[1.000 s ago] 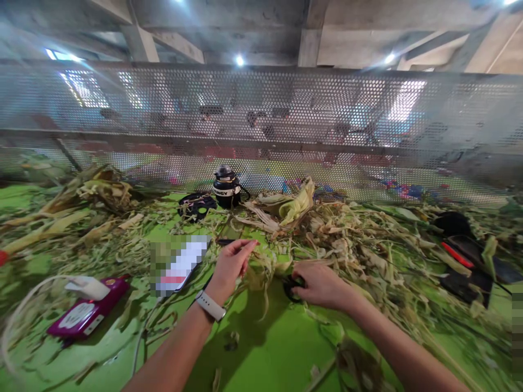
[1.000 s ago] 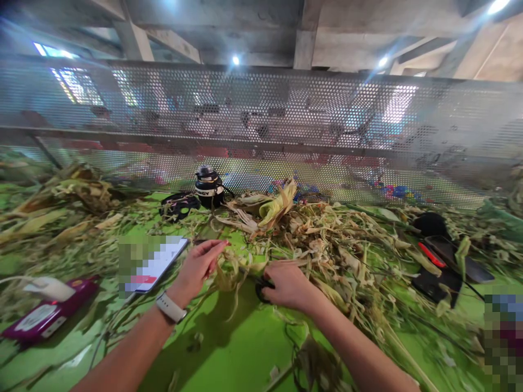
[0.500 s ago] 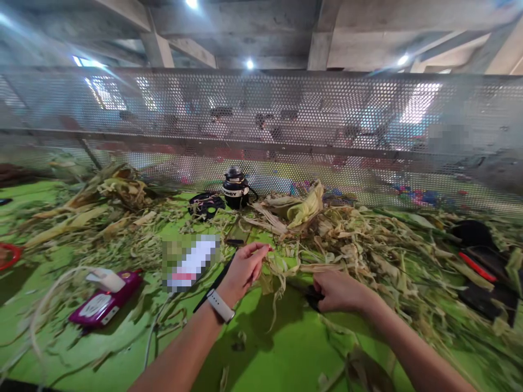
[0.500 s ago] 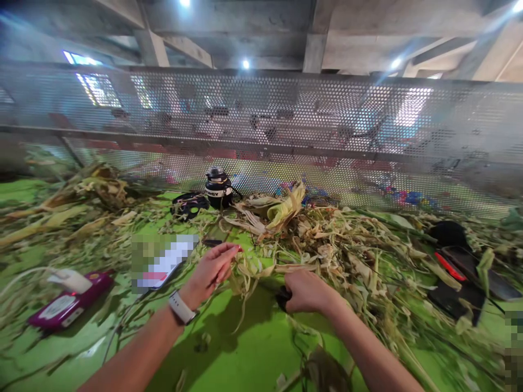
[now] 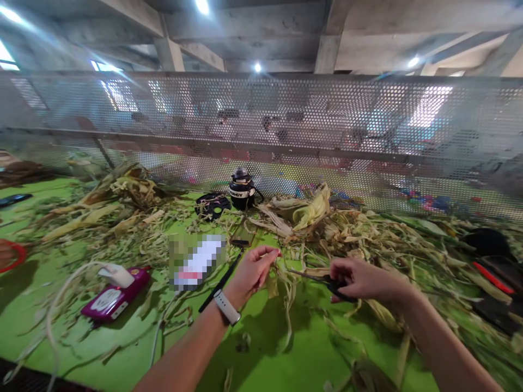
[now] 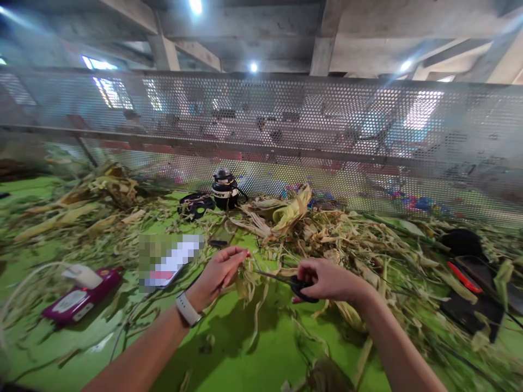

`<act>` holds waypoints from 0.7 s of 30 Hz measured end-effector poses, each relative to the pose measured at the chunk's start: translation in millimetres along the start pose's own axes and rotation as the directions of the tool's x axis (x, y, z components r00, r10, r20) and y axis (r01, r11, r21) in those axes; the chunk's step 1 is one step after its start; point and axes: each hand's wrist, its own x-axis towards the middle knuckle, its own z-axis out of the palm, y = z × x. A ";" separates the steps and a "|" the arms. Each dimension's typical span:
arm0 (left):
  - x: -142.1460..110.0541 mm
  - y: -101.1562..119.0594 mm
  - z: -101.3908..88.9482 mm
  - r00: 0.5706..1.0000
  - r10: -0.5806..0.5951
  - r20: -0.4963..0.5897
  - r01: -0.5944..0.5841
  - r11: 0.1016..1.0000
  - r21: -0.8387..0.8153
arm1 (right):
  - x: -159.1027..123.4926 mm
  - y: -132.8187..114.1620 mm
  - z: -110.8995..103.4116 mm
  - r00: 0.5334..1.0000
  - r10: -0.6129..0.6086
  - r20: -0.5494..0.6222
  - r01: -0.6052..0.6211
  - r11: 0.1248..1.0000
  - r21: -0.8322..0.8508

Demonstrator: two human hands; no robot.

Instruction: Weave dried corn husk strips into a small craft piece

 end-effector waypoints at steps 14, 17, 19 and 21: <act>-2.7 -0.6 1.7 0.995 -0.024 0.098 0.027 0.999 -0.032 | 11.9 0.2 15.5 0.999 -0.044 0.005 0.044 0.999 -0.016; -2.5 -1.8 2.3 0.992 -0.040 0.118 0.051 0.995 -0.089 | 13.0 1.3 16.3 0.998 -0.062 0.008 0.062 0.998 0.010; -3.2 -0.8 3.4 0.990 -0.060 0.129 0.076 0.989 -0.124 | 13.3 2.2 16.2 0.997 -0.074 0.014 0.074 0.997 0.039; -4.2 1.1 4.7 0.989 -0.077 0.130 0.095 0.985 -0.143 | 13.5 2.9 16.3 0.997 -0.078 0.020 0.077 0.995 0.060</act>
